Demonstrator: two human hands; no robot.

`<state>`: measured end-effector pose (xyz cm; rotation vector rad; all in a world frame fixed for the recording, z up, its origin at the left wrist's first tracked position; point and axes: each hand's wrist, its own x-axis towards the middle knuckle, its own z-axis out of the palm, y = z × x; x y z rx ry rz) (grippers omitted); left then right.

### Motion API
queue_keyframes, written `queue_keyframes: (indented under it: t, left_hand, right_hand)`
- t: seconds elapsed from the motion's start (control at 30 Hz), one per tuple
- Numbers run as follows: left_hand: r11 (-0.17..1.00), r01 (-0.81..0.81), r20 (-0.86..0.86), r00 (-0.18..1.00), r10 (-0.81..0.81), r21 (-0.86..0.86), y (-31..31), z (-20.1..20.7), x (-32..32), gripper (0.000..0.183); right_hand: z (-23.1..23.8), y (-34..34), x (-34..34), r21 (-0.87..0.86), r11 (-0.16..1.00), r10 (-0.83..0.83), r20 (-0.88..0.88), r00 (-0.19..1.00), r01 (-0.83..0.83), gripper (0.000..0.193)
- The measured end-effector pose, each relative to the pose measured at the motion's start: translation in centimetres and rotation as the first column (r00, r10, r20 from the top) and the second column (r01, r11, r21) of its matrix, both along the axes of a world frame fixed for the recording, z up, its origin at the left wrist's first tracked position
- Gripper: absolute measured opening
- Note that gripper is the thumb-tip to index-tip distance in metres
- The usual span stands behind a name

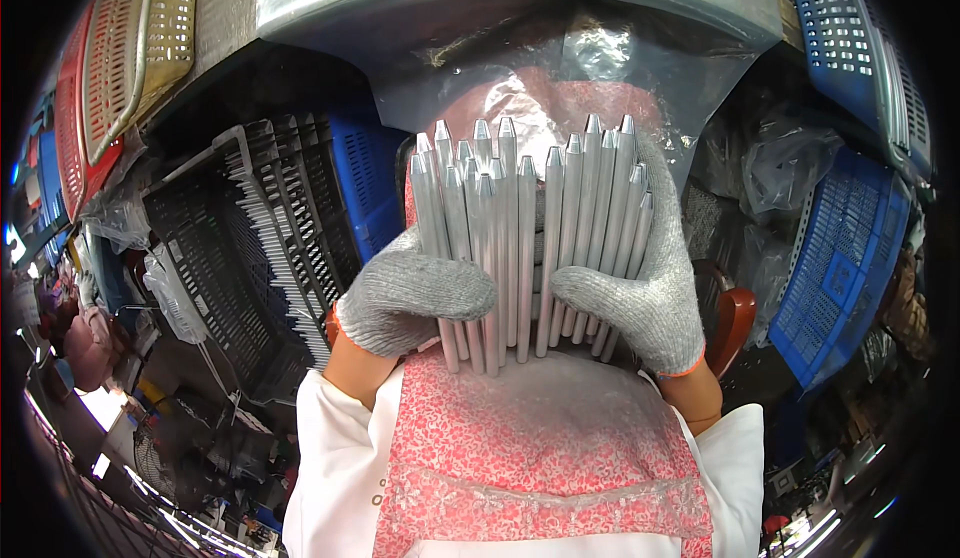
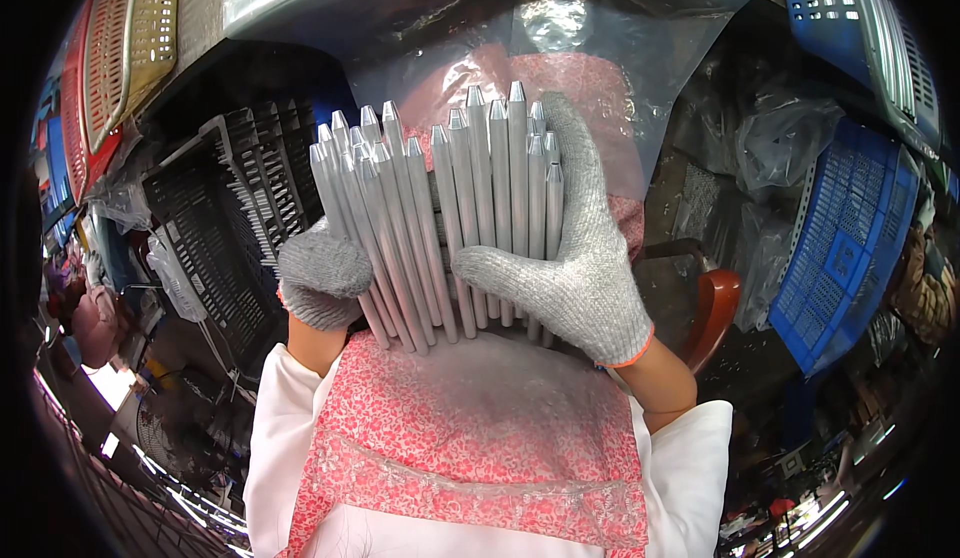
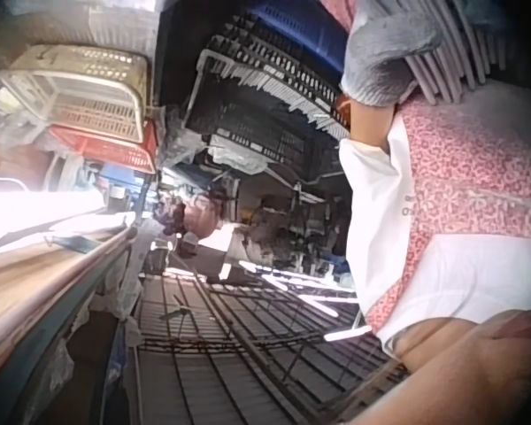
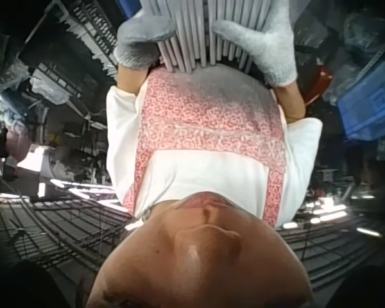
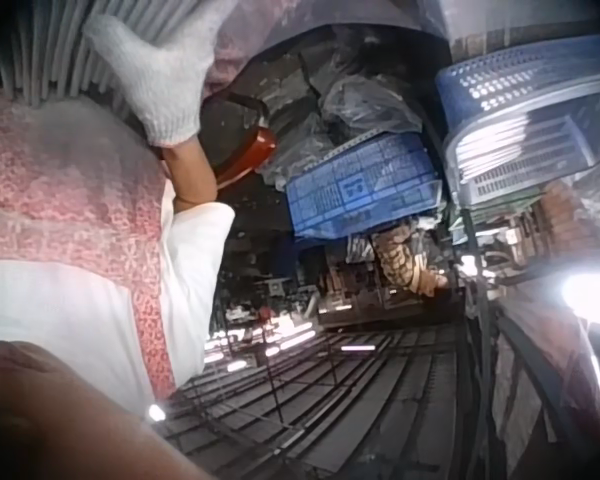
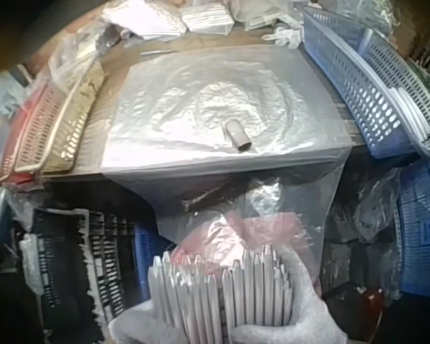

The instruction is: Sorting and inspecting white metal rods or tubes at a factory workstation.

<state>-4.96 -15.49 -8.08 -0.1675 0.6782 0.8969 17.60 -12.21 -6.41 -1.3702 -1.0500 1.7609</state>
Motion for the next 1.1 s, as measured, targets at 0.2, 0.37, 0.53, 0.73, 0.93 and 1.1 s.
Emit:
queue_keyframes:
  t: [0.2, 0.37, 0.53, 0.73, 0.93, 1.1]
  left_hand:
    - [0.993, -0.009, 0.057, 0.998, 0.015, -0.118, 0.4, 0.4, -0.1, 0.045]
    - [0.980, 0.036, 0.110, 0.992, -0.058, 0.195, 0.5, 0.1, 0.2, 0.037]
    - [0.971, 0.134, -0.029, 0.991, -0.131, 0.199, 1.0, 0.7, 0.6, 0.036]
    - [0.942, 0.193, -0.272, 0.955, -0.116, 0.276, 0.2, 0.2, -0.1, 0.035]
    - [0.983, 0.172, -0.120, 0.977, -0.178, -0.058, 1.9, 1.7, 0.0, 0.060]
    - [0.982, 0.185, -0.206, 0.960, -0.190, -0.042, 2.5, 2.8, 1.0, 0.059]
  right_hand:
    - [-0.1, 0.0, 0.3, -0.005, 1.000, 0.025, 0.007, 1.000, -0.025, 0.105]
    - [0.3, 0.0, -0.1, 0.014, 1.000, 0.018, 0.014, 1.000, -0.018, 0.109]
    - [0.3, 0.1, -1.0, 0.123, 0.992, -0.003, 0.207, 0.978, -0.023, 0.117]
    - [0.1, 0.4, -0.3, -0.016, 0.999, 0.035, 0.031, 0.999, -0.034, 0.104]
    - [0.5, 0.5, 0.0, -0.138, 0.989, -0.054, -0.057, 0.997, 0.046, 0.097]
    - [0.6, 0.5, 0.3, -0.241, 0.970, -0.058, -0.089, 0.994, 0.035, 0.094]
